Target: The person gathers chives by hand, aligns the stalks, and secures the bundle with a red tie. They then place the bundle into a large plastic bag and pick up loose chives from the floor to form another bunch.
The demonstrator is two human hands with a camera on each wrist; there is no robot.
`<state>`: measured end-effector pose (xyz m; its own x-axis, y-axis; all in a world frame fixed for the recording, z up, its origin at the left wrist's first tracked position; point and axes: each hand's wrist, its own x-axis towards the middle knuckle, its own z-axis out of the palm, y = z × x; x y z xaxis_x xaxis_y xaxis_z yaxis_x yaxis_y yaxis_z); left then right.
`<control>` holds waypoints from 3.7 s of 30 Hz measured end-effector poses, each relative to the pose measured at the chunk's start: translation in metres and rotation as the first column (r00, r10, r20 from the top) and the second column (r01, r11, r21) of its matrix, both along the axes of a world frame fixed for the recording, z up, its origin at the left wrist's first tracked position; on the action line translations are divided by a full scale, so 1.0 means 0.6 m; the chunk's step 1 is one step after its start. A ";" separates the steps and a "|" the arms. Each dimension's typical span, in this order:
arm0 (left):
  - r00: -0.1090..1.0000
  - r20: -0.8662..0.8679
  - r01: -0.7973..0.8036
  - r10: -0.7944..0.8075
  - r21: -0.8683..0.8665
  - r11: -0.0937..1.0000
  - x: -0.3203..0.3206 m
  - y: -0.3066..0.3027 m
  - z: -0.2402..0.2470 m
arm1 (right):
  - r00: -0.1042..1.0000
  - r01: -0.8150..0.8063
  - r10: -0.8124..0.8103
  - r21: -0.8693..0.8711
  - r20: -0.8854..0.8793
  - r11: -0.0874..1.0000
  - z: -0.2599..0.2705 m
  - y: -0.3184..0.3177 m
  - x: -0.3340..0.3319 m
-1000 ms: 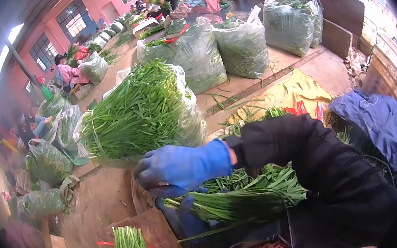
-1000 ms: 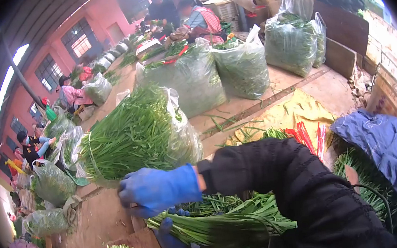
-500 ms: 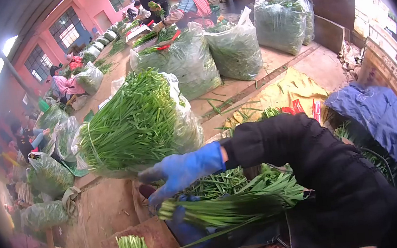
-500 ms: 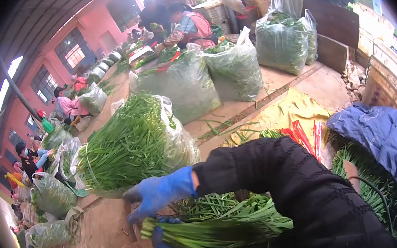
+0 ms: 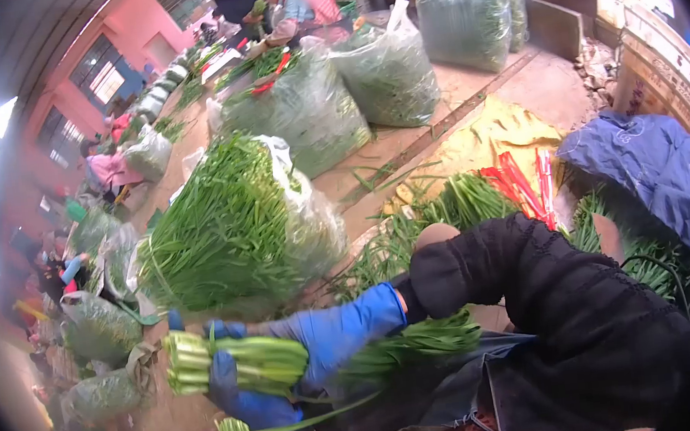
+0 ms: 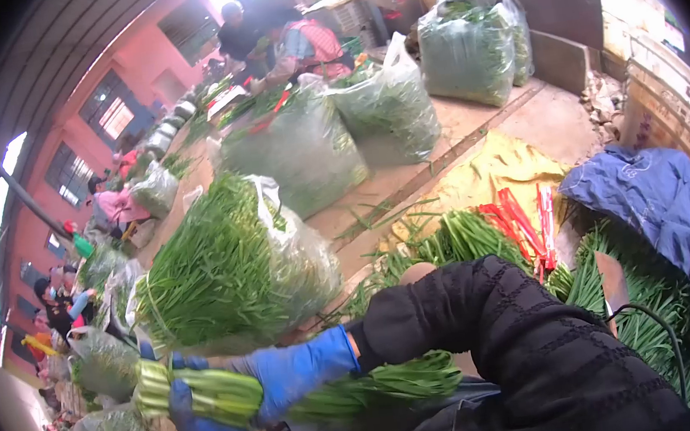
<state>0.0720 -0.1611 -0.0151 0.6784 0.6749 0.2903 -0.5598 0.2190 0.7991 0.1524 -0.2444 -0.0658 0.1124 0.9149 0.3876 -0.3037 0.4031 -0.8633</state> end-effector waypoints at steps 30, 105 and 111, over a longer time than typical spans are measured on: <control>0.700 -0.705 0.540 -0.115 0.417 0.732 0.022 -0.032 0.025 | 0.880 0.341 -0.324 -0.012 -0.349 0.940 0.093 -0.167 0.076; 0.838 -0.358 -0.354 0.411 0.216 0.910 0.003 0.115 -0.142 | 0.447 0.889 -0.549 -0.287 0.706 0.356 -0.164 -0.298 0.432; 0.741 -0.586 -0.304 0.326 0.139 0.942 0.030 0.185 -0.261 | 0.474 0.809 -0.547 -0.586 0.690 -0.038 -0.398 -0.468 0.578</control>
